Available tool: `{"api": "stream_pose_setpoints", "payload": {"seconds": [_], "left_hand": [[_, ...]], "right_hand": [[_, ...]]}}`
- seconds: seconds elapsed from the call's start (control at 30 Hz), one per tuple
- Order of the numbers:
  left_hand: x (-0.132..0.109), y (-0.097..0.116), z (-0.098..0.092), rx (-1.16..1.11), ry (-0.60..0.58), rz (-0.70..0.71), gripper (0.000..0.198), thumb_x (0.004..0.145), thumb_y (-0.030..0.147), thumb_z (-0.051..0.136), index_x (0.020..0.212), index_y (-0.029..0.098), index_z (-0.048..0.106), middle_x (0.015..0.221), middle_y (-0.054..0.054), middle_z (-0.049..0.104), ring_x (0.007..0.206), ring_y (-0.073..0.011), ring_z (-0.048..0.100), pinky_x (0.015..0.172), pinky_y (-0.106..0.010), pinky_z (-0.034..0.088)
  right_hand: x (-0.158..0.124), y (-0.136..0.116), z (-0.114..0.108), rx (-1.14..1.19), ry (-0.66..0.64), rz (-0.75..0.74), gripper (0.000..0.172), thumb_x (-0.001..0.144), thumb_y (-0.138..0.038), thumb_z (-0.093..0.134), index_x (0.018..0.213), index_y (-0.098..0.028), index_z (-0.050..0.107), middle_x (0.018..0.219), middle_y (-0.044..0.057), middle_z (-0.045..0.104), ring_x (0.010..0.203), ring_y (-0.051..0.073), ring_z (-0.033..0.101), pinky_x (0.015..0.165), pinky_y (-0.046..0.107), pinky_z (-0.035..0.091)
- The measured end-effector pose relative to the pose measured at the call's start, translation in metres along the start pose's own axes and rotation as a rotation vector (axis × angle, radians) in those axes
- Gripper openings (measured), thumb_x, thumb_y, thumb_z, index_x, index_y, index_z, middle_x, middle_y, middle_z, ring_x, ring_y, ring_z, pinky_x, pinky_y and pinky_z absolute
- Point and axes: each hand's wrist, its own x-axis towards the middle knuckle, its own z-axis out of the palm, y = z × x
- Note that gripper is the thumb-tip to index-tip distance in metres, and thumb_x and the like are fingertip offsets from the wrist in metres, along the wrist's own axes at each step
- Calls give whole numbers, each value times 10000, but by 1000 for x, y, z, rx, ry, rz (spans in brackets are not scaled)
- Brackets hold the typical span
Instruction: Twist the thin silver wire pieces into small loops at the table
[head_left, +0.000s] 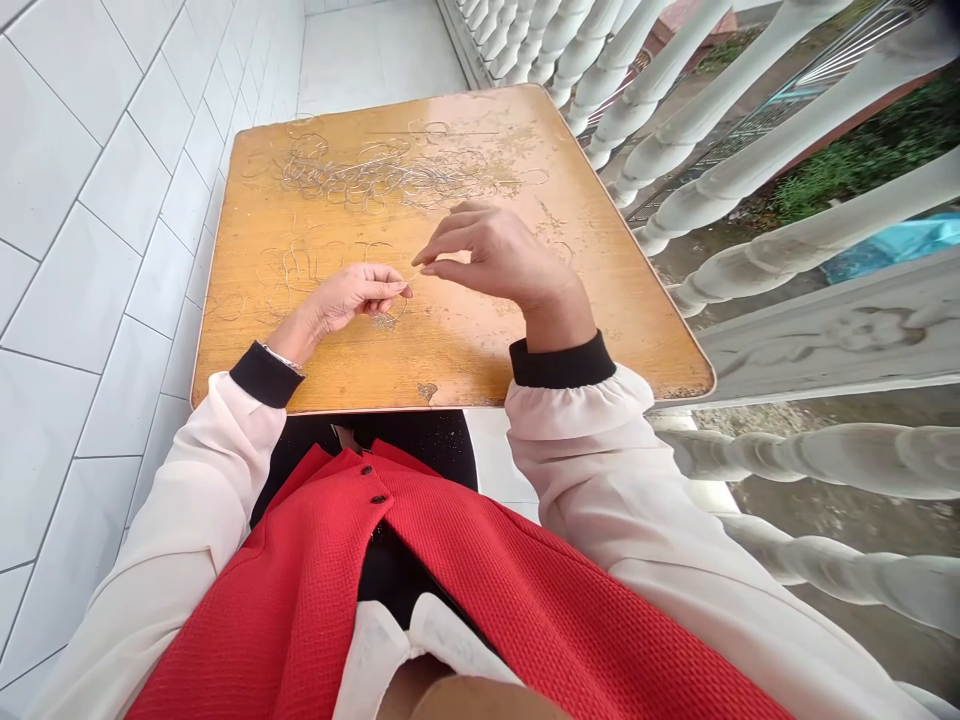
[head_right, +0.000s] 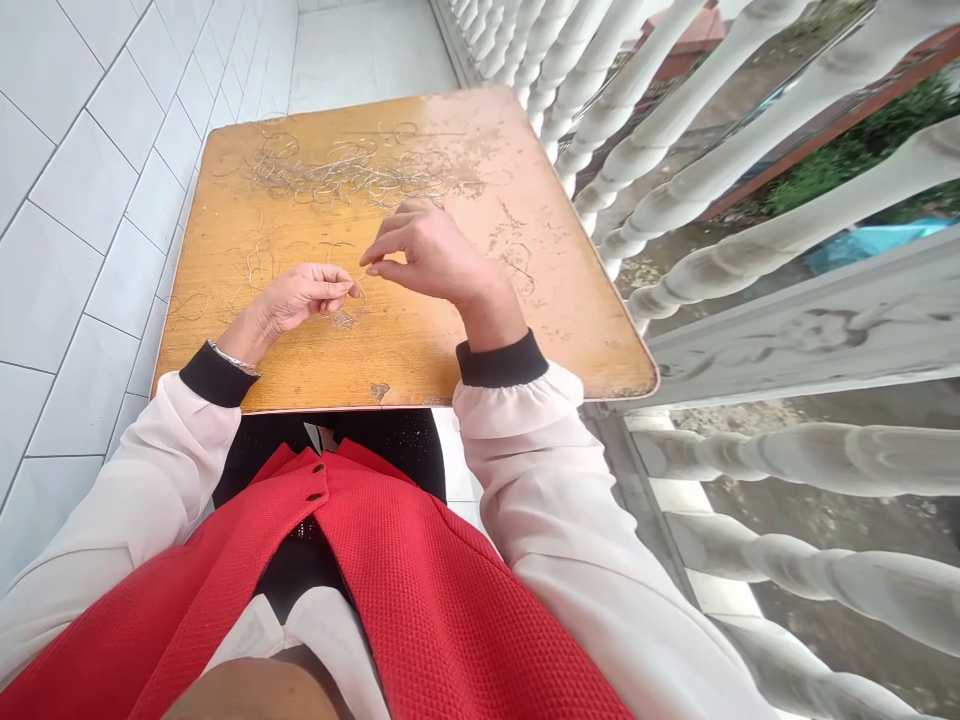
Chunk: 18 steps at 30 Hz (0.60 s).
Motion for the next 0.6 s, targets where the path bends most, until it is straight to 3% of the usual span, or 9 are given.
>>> {"api": "stream_pose_setpoints", "payload": {"seconds": [0.2, 0.43, 0.53, 0.6], "left_hand": [[2, -5, 1, 2, 14, 21, 109, 879, 118, 742, 775, 112, 771, 505, 40, 558, 417, -15, 379, 474, -175, 254], [2, -6, 5, -34, 65, 7, 101, 872, 73, 748, 775, 102, 752, 640, 5, 684, 433, -3, 447, 462, -162, 258], [2, -5, 6, -71, 65, -10, 105, 905, 105, 750, 800, 110, 751, 606, 23, 648, 452, -11, 481, 469, -151, 284], [2, -4, 7, -110, 77, -22, 118, 927, 130, 751, 810, 115, 745, 565, 42, 603, 459, -13, 487, 475, -143, 297]], "right_hand": [[2, 5, 7, 2, -81, -101, 285, 1001, -444, 663, 796, -299, 799, 759, 31, 747, 777, 217, 608, 832, 406, 487], [3, 11, 4, 3, -96, -74, 236, 984, -383, 682, 797, -298, 798, 707, 34, 744, 768, 225, 621, 834, 410, 511], [2, 6, 1, 14, -75, -30, 167, 980, -366, 686, 864, -350, 806, 900, 21, 808, 898, 251, 681, 918, 444, 531], [1, 2, 0, 10, 76, -8, 96, 970, -369, 714, 981, -390, 807, 1132, 8, 812, 1090, 270, 688, 1022, 464, 518]]}}
